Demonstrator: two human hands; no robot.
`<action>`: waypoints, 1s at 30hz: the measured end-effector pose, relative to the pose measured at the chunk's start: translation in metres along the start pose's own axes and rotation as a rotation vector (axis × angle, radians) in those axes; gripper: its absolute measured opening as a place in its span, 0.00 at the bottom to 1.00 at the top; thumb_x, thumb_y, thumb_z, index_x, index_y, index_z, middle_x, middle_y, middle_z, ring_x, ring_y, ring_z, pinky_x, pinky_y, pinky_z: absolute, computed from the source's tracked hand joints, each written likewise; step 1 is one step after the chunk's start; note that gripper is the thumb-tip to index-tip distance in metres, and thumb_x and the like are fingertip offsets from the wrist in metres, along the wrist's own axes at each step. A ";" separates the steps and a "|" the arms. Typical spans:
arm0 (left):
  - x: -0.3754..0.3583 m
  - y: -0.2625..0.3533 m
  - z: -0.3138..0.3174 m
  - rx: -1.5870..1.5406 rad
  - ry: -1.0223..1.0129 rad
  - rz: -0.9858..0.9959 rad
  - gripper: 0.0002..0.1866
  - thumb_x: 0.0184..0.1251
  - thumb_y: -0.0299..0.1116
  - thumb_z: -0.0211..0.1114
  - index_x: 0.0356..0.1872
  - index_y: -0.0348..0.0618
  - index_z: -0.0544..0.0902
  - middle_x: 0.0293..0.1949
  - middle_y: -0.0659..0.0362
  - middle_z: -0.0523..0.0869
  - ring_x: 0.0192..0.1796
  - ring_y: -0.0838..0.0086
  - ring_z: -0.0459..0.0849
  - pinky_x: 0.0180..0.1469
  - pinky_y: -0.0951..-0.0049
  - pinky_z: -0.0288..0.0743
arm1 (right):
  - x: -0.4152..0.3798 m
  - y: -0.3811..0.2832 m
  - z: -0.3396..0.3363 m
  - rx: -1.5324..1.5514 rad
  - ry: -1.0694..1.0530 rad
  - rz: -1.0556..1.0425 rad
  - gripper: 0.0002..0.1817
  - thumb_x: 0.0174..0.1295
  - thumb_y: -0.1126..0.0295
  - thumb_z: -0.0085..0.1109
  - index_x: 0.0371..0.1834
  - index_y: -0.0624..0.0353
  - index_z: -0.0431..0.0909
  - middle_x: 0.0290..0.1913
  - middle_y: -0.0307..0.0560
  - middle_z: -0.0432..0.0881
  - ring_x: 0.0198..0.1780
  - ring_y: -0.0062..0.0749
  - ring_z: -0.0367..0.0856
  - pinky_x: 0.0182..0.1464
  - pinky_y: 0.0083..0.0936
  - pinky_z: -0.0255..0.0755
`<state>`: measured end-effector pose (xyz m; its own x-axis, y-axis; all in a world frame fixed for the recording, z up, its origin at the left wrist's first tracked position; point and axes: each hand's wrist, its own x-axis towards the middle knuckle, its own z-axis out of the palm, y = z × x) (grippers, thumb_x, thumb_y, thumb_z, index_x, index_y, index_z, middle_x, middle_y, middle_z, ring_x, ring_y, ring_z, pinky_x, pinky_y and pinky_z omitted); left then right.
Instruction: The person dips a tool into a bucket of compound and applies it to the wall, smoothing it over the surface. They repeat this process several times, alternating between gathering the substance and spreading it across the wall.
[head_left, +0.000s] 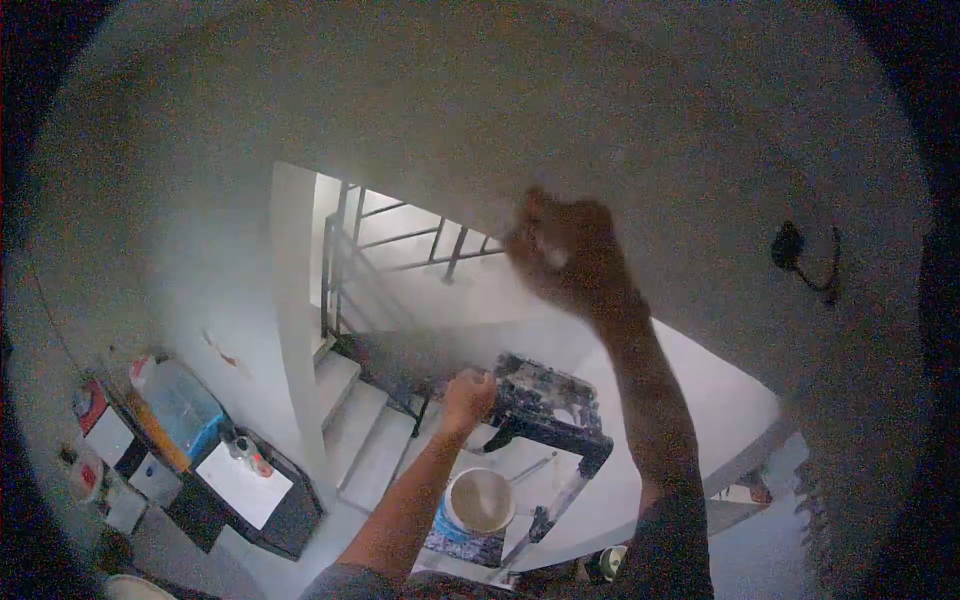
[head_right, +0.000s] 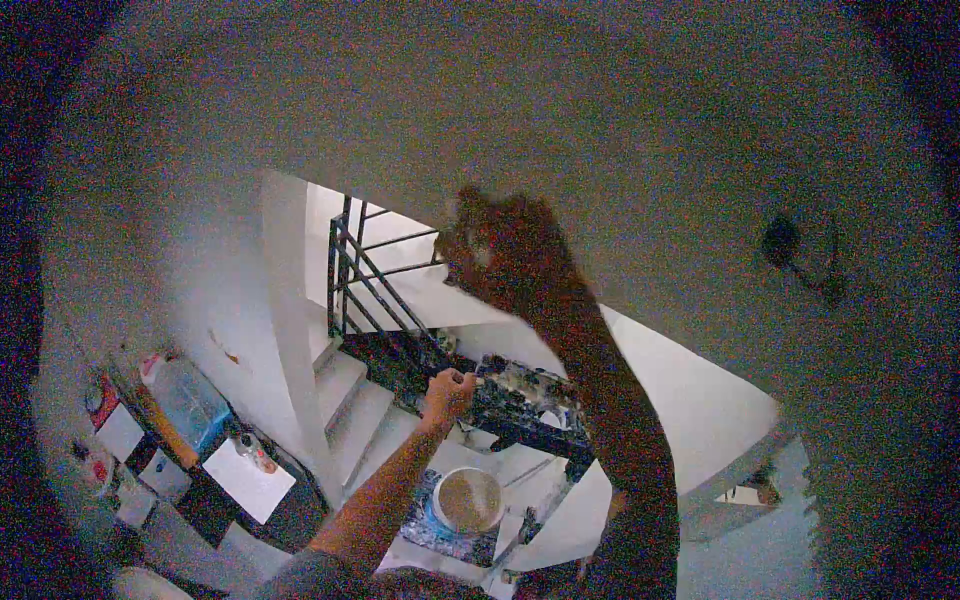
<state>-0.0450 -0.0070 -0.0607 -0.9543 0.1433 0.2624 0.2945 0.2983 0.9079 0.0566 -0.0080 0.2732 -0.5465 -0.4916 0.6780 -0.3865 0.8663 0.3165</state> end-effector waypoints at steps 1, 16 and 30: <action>-0.004 0.007 -0.009 0.070 -0.036 0.096 0.18 0.63 0.43 0.54 0.30 0.36 0.81 0.30 0.41 0.83 0.38 0.45 0.82 0.42 0.50 0.74 | 0.002 0.006 -0.002 0.002 -0.003 0.004 0.07 0.55 0.69 0.59 0.30 0.61 0.73 0.18 0.49 0.78 0.21 0.41 0.81 0.26 0.33 0.77; 0.004 0.000 -0.003 0.230 -0.093 0.110 0.23 0.62 0.49 0.54 0.39 0.37 0.82 0.39 0.39 0.83 0.43 0.43 0.81 0.49 0.52 0.73 | 0.030 0.045 -0.011 -0.251 0.256 -0.204 0.12 0.51 0.66 0.66 0.35 0.58 0.77 0.23 0.52 0.78 0.27 0.40 0.82 0.30 0.33 0.74; 0.004 -0.011 0.009 0.218 -0.083 0.137 0.23 0.63 0.46 0.49 0.32 0.33 0.83 0.37 0.39 0.83 0.41 0.43 0.82 0.47 0.49 0.73 | -0.022 0.006 0.021 -0.031 -0.169 -0.047 0.13 0.48 0.69 0.63 0.36 0.62 0.74 0.19 0.56 0.78 0.24 0.51 0.81 0.30 0.40 0.76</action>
<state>-0.0512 -0.0014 -0.0729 -0.8998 0.2705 0.3423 0.4335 0.4660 0.7713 0.0507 0.0062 0.2465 -0.6466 -0.5374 0.5413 -0.3931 0.8429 0.3673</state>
